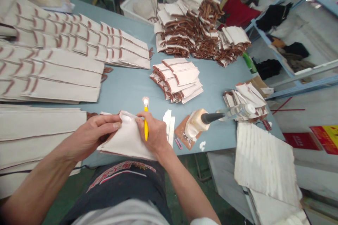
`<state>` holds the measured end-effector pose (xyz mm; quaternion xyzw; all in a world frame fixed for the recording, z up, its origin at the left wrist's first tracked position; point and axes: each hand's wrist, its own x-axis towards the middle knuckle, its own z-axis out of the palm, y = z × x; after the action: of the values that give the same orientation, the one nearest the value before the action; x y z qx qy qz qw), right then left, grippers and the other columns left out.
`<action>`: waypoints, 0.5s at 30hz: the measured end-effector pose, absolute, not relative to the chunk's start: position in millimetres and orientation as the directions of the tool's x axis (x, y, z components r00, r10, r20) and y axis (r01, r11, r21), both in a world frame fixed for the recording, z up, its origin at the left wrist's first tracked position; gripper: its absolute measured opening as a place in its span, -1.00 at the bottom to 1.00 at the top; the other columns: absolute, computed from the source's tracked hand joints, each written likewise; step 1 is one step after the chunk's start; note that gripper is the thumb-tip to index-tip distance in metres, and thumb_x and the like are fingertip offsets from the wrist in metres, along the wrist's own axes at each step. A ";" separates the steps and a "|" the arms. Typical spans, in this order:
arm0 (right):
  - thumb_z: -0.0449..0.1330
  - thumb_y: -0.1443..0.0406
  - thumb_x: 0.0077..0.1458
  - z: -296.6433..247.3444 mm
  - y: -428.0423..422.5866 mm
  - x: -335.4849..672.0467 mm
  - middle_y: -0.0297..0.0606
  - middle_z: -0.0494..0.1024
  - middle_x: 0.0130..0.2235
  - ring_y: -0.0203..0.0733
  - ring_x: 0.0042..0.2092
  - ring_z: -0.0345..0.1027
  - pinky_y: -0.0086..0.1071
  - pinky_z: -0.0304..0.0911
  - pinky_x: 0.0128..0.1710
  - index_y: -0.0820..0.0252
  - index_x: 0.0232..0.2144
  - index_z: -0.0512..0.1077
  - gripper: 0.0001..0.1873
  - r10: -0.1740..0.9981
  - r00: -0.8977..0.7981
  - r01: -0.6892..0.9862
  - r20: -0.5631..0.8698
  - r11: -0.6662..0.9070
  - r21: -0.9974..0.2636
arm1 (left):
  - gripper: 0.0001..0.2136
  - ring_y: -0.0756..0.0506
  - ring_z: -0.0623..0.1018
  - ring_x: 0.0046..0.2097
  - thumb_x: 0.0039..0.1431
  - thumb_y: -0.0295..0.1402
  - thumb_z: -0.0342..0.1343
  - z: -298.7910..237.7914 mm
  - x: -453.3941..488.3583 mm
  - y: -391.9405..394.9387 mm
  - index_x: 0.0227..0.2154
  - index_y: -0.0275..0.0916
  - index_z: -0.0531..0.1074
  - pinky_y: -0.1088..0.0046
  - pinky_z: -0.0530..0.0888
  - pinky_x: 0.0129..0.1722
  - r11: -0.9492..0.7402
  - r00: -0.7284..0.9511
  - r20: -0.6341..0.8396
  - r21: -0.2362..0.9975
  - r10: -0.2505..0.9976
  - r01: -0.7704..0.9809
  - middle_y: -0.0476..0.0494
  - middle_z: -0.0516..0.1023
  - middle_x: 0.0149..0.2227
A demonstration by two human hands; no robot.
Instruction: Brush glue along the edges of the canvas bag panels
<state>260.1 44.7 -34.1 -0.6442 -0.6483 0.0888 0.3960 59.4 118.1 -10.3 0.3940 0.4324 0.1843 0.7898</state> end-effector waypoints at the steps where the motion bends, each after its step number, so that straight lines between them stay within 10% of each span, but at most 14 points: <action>1: 0.04 0.14 0.55 -36.8 47.4 259.8 -0.34 0.68 -0.40 -0.24 -0.47 0.54 -0.42 0.32 -0.45 0.10 -0.15 0.56 -0.67 0.904 0.196 0.751 0.380 0.111 -0.651 | -0.50 -0.03 0.43 -0.47 -0.12 0.05 0.58 -11.5 56.5 120.6 -0.24 -0.26 0.77 0.52 0.37 -0.50 0.603 0.558 -0.524 0.796 0.643 0.052 -0.10 0.62 -0.44; 10: 0.09 0.01 0.53 -25.6 56.7 286.5 -0.37 0.59 -0.36 -0.20 -0.37 0.43 -0.36 0.23 -0.34 0.08 -0.24 0.49 -0.62 0.821 0.439 0.617 0.365 0.021 -0.787 | -0.55 -0.37 0.65 0.19 0.25 0.07 0.33 -23.9 21.0 113.8 0.02 -0.13 0.76 0.25 0.51 0.27 0.068 0.476 -0.264 0.918 0.839 0.390 -0.22 0.77 0.12; 15: 0.08 -0.01 0.53 -30.3 54.4 284.3 -0.35 0.59 -0.35 -0.20 -0.38 0.41 -0.35 0.21 -0.36 0.11 -0.19 0.51 -0.60 0.818 0.435 0.611 0.377 0.040 -0.791 | -0.76 -0.25 0.70 -0.05 0.33 -0.14 0.23 -13.8 39.7 104.4 -0.14 -0.14 0.71 0.35 0.56 0.07 -0.165 0.574 -0.091 0.911 0.814 0.377 -0.17 0.79 -0.09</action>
<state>284.3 54.4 -30.3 -0.6848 -0.5213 0.1039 0.4984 39.7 104.4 -13.8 0.7315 0.4070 0.2172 0.5020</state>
